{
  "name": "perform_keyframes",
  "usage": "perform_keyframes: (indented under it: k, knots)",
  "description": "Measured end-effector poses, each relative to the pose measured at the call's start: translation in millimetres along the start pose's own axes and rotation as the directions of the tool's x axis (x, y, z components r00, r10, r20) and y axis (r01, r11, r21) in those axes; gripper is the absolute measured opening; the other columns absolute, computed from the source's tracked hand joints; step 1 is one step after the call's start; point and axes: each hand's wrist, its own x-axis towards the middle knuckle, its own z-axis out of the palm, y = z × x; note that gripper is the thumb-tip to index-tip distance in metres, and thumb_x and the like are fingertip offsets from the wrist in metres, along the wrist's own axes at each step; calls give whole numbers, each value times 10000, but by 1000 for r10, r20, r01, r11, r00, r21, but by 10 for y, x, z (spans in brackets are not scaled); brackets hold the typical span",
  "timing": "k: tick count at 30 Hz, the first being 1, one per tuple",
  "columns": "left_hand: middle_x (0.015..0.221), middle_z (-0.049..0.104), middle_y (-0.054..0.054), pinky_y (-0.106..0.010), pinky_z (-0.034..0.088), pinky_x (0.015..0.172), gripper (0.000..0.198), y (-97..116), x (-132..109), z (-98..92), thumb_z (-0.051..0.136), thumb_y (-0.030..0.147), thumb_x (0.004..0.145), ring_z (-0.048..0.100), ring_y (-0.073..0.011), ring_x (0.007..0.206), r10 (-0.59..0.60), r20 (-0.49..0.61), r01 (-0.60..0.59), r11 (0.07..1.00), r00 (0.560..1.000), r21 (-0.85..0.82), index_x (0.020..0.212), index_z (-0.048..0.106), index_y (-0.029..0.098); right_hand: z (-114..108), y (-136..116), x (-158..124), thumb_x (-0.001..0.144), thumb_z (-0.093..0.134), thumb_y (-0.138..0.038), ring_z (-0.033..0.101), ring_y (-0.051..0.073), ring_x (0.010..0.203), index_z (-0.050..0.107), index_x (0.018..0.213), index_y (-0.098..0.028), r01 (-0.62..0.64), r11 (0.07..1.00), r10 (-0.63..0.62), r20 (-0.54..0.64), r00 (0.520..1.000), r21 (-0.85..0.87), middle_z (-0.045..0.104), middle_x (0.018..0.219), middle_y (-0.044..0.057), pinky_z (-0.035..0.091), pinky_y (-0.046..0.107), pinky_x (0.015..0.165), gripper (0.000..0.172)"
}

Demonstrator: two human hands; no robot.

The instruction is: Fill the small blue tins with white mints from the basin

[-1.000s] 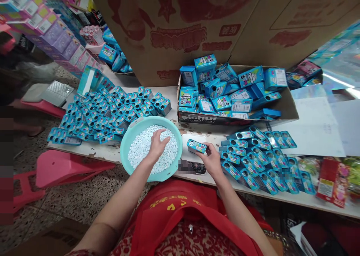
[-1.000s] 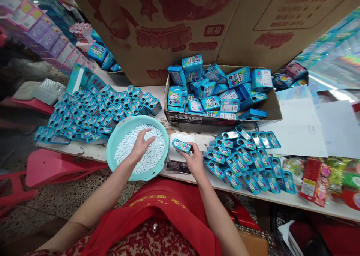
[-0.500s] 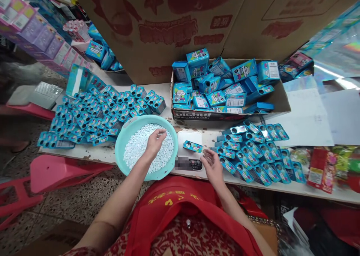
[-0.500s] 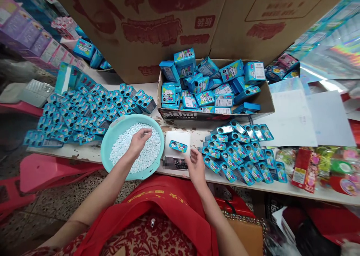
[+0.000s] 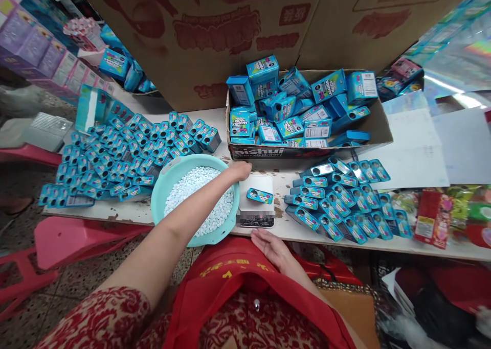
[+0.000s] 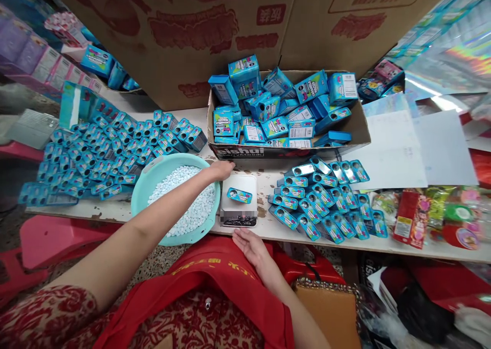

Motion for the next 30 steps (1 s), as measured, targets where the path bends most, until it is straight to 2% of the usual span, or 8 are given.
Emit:
perform_keyframes:
  k: [3, 8, 12, 16, 21, 26, 30]
  knots:
    - [805, 659, -179, -464, 358, 975, 128, 10, 173, 100, 613, 54, 613, 580, -363, 1055, -48, 77, 47, 999, 996, 19, 574, 588, 173, 44, -8, 40, 564, 775, -112, 694, 168, 865, 591, 691, -193, 38, 994, -42, 40, 998, 100, 717, 781, 2, 526, 311, 916, 238]
    - [822, 668, -192, -455, 394, 935, 77, -16, 211, 239, 594, 95, 631, 597, -362, 1021, -64, 149, 60, 998, 987, 27, 608, 622, 163, 19, -11, 18, 529, 793, -92, 693, 157, 840, 615, 700, -174, 59, 989, -64, 33, 997, 135, 716, 763, 1, 524, 304, 915, 260]
    - [722, 662, -126, -427, 389, 953, 128, -8, 196, 341, 615, 66, 600, 596, -325, 1023, -23, 144, 26, 1000, 989, -13, 574, 604, 191, -26, -40, -18, 527, 797, -81, 696, 155, 835, 618, 721, -173, 68, 988, -70, 8, 998, 136, 719, 784, 6, 531, 283, 898, 280]
    - [707, 655, -103, -440, 352, 992, 172, 29, 96, 381, 627, 42, 585, 583, -321, 1048, 16, 78, -15, 1000, 997, -20, 534, 575, 197, -66, -100, -79, 562, 794, -107, 702, 176, 829, 625, 778, -163, 37, 994, -36, -7, 999, 104, 728, 847, 42, 559, 290, 822, 280]
    - [877, 680, -75, -384, 318, 1038, 191, 43, -169, 215, 603, 53, 639, 554, -278, 1103, 126, 4, -126, 990, 992, -58, 697, 665, 225, -229, -131, -177, 607, 790, -151, 703, 160, 783, 633, 877, -173, 31, 999, -27, -122, 992, 25, 733, 889, 53, 555, 254, 736, 314]
    - [970, 695, -41, -339, 347, 1015, 210, 61, -382, -41, 587, 117, 721, 581, -247, 1049, 311, 0, -309, 944, 950, -119, 848, 699, 242, -438, -83, -202, 609, 789, -164, 686, 128, 700, 639, 822, -195, 95, 993, -75, -266, 961, 64, 732, 810, 20, 544, 225, 702, 263]
    - [1036, 690, -46, -344, 333, 1028, 225, 96, -511, -158, 622, 141, 714, 578, -254, 1058, 351, -22, -351, 928, 936, -128, 906, 700, 229, -489, -57, -173, 612, 781, -175, 681, 130, 677, 634, 796, -207, 118, 991, -95, -279, 955, 67, 729, 797, 11, 549, 237, 681, 237]
